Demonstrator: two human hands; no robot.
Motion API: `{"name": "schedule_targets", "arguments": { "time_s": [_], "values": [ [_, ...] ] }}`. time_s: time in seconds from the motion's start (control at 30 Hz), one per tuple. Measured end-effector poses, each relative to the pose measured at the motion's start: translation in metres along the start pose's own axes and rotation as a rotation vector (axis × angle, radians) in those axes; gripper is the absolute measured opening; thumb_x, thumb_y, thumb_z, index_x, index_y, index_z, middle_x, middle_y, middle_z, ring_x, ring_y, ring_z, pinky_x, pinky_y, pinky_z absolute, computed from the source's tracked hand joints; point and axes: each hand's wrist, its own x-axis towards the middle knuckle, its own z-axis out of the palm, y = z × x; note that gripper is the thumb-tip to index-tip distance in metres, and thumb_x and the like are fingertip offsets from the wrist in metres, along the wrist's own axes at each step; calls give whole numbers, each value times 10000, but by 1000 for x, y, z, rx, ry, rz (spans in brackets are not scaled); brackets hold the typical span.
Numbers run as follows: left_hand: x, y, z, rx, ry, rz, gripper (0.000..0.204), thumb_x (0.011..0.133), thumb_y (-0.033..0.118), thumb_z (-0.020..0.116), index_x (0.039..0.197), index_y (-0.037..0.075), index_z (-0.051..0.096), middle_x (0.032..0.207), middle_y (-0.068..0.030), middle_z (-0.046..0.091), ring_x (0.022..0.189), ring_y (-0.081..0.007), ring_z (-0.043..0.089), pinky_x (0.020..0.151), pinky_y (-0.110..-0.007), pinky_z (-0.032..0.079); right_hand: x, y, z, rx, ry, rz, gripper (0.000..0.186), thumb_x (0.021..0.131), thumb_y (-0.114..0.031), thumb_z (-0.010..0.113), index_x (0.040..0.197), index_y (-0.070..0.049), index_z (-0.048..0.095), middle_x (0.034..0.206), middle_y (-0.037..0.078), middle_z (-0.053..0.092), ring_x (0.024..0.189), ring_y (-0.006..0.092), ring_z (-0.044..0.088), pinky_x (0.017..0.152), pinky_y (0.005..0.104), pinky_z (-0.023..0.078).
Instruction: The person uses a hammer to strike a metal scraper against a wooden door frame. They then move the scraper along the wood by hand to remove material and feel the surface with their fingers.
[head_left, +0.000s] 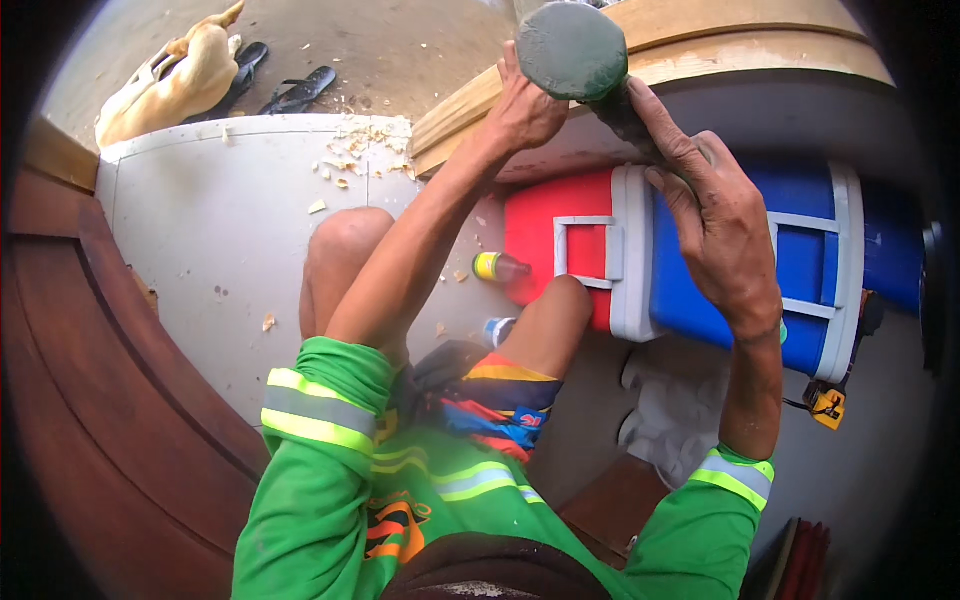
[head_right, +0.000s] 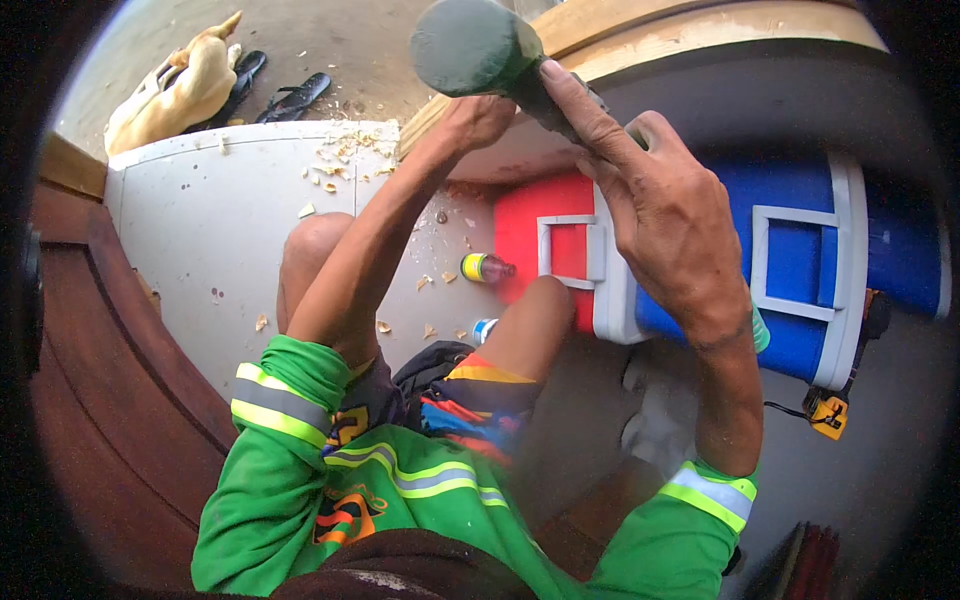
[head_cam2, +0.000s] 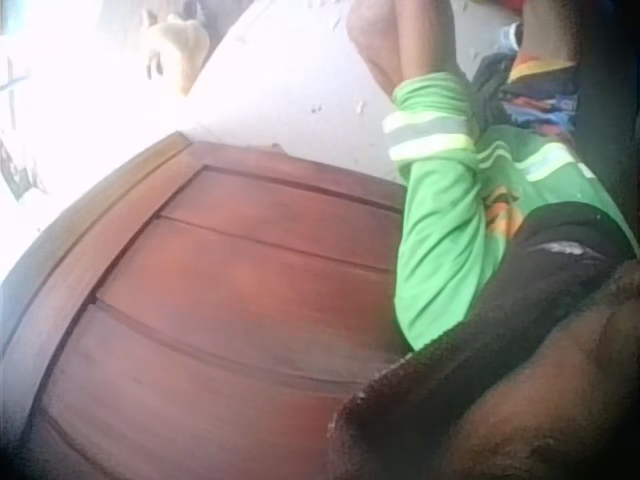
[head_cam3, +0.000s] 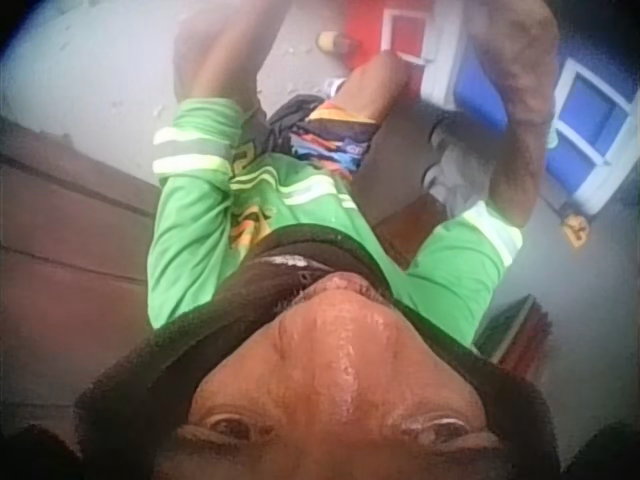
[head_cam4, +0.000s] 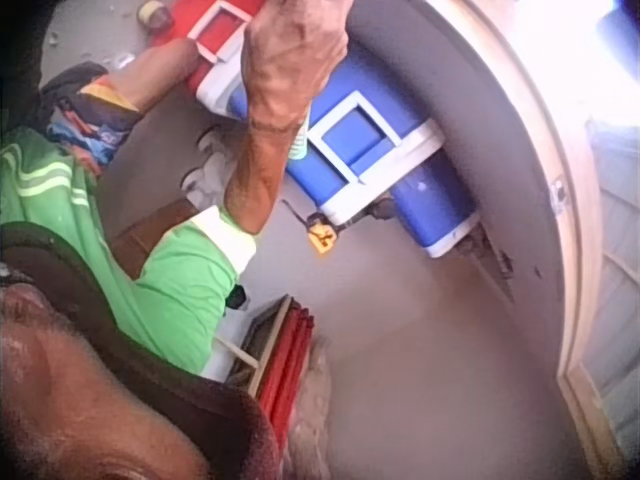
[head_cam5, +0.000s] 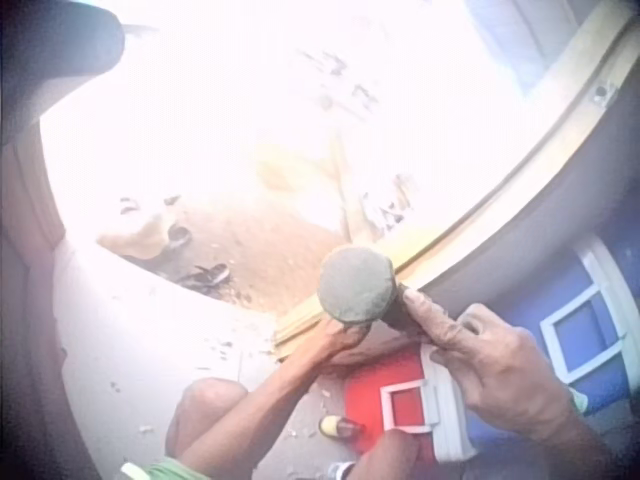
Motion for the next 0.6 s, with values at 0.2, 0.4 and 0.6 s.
{"name": "schedule_targets", "arguments": {
  "time_s": [0.2,0.4,0.6],
  "values": [
    [1,-60,-2,337,43,294,298,955,154,517,1219,42,601,1160,-152,645,1108,-273,598,973,-420,463,11,-11,-4,69,-3,-42,668,860,77,564,1437,-249,484,884,103,563,793,220,540,827,305,471],
    [1,-24,-5,-208,-14,-14,301,946,211,578,1193,46,627,1159,-139,655,1105,-241,600,980,-396,457,6,14,4,6,42,-76,668,888,-61,595,1434,-409,430,775,113,501,641,295,529,645,449,462],
    [3,-2,-32,-304,-116,-45,342,903,232,681,1184,42,642,1168,-114,666,1132,-207,582,996,-364,441,0,25,2,-18,16,-29,666,893,-64,595,1440,-403,425,789,113,516,670,282,539,694,428,483]
  ]
}}
